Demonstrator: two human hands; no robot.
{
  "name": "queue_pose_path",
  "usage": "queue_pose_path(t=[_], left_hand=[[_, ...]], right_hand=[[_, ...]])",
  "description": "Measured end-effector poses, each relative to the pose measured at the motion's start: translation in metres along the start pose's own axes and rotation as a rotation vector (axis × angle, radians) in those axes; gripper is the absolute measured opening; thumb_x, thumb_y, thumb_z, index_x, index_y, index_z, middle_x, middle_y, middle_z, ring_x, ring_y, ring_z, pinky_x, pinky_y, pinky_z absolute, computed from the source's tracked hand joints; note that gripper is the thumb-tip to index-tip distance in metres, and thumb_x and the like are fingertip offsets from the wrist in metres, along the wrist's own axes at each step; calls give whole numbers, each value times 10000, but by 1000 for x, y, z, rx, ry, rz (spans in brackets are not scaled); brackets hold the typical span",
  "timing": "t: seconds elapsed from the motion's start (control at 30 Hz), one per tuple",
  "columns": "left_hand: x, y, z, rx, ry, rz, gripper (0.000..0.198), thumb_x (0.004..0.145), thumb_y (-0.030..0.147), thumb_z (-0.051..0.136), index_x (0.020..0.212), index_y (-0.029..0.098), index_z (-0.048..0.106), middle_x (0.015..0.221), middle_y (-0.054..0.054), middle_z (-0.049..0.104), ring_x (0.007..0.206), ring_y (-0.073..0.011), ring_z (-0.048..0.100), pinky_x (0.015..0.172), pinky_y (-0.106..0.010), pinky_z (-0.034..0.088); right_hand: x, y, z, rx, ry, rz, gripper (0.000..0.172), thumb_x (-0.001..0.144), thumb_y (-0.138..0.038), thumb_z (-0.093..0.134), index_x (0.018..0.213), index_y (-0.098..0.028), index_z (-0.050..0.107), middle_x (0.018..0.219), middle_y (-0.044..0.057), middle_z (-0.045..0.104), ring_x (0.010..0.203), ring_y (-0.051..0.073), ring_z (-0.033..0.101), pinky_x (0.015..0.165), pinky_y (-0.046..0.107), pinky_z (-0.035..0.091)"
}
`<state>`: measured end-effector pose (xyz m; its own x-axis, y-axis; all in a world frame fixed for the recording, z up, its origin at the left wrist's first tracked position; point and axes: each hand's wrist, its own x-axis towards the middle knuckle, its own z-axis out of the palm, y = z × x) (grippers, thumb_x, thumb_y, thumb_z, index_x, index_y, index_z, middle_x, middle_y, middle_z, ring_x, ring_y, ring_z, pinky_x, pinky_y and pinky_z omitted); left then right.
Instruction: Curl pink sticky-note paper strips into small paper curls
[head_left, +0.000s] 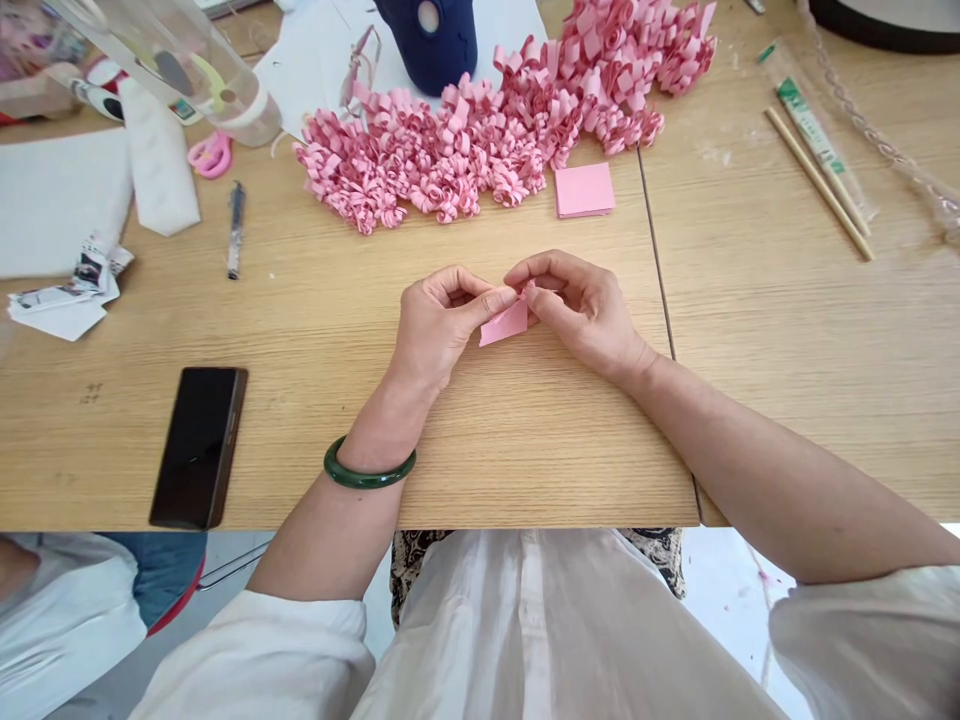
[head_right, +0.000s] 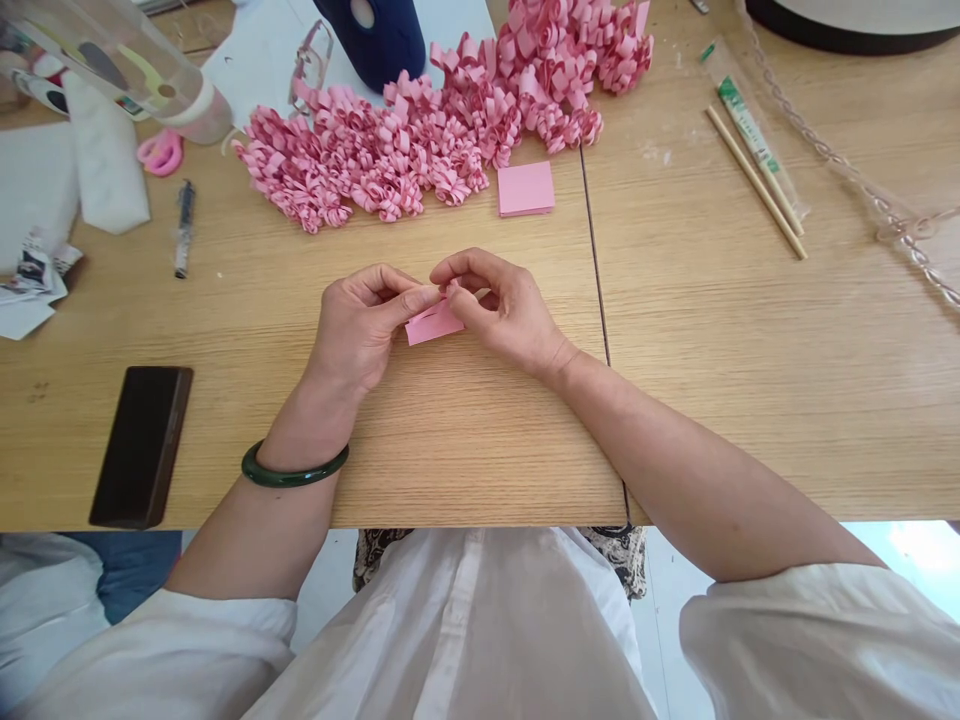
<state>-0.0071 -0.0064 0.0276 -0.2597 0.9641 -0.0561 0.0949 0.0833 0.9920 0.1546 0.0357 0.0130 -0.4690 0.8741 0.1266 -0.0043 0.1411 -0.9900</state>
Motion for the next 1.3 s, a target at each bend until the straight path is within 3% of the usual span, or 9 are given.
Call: queue_pose_path(t=[0.17, 0.37, 0.57, 0.7, 0.83, 0.97, 1.3], left_hand=[[-1, -1, 2, 50, 40, 63, 248, 772, 249, 827, 626, 189, 636, 658, 23, 671, 637, -109, 603, 652, -262, 504], [0, -4, 3, 99, 86, 158, 282, 781, 326, 839, 631, 194, 640, 646, 22, 661, 630, -107, 591, 633, -255, 496], [4, -8, 1, 50, 69, 91, 325, 767, 450, 849, 663, 203, 666, 703, 12, 701, 681, -117, 638, 663, -249, 532], [4, -5, -1, -14, 20, 21, 356, 889, 520, 707, 722, 206, 714, 814, -31, 753, 814, -158, 714, 736, -271, 577], [4, -3, -4, -86, 21, 24, 302, 895, 453, 692, 735, 206, 760, 840, -46, 777, 852, -182, 736, 791, -308, 606], [4, -4, -8, -14, -17, 86, 178, 842, 380, 766, 752, 228, 792, 845, -30, 789, 894, -197, 744, 859, -322, 605], [4, -4, -8, 142, 8, 130, 143, 812, 360, 825, 751, 233, 798, 801, -14, 786, 805, -168, 737, 777, -269, 583]], right_hand=[[1, 2, 0, -12, -13, -11, 112, 899, -289, 691, 936, -185, 668, 899, 30, 690, 795, 131, 634, 678, 256, 536], [4, 4, -2, -14, -8, -18, 217, 898, -394, 721, 938, -191, 653, 918, 32, 692, 813, 129, 632, 666, 243, 524], [6, 10, -2, -21, -1, -26, 295, 886, -479, 722, 866, -201, 624, 812, 12, 654, 717, 118, 583, 616, 242, 505], [6, 11, -2, -18, 11, -19, 326, 884, -516, 712, 846, -209, 609, 782, 7, 639, 691, 122, 579, 605, 251, 515], [6, 10, -2, -20, 26, -11, 343, 881, -535, 708, 843, -211, 601, 778, 8, 637, 697, 128, 588, 604, 253, 522], [6, 11, -1, -32, 32, -24, 338, 894, -530, 698, 848, -210, 597, 780, 6, 629, 693, 123, 583, 607, 253, 519], [6, 13, -1, -47, 35, -33, 350, 885, -542, 692, 862, -205, 602, 812, 5, 628, 743, 121, 576, 641, 245, 497]])
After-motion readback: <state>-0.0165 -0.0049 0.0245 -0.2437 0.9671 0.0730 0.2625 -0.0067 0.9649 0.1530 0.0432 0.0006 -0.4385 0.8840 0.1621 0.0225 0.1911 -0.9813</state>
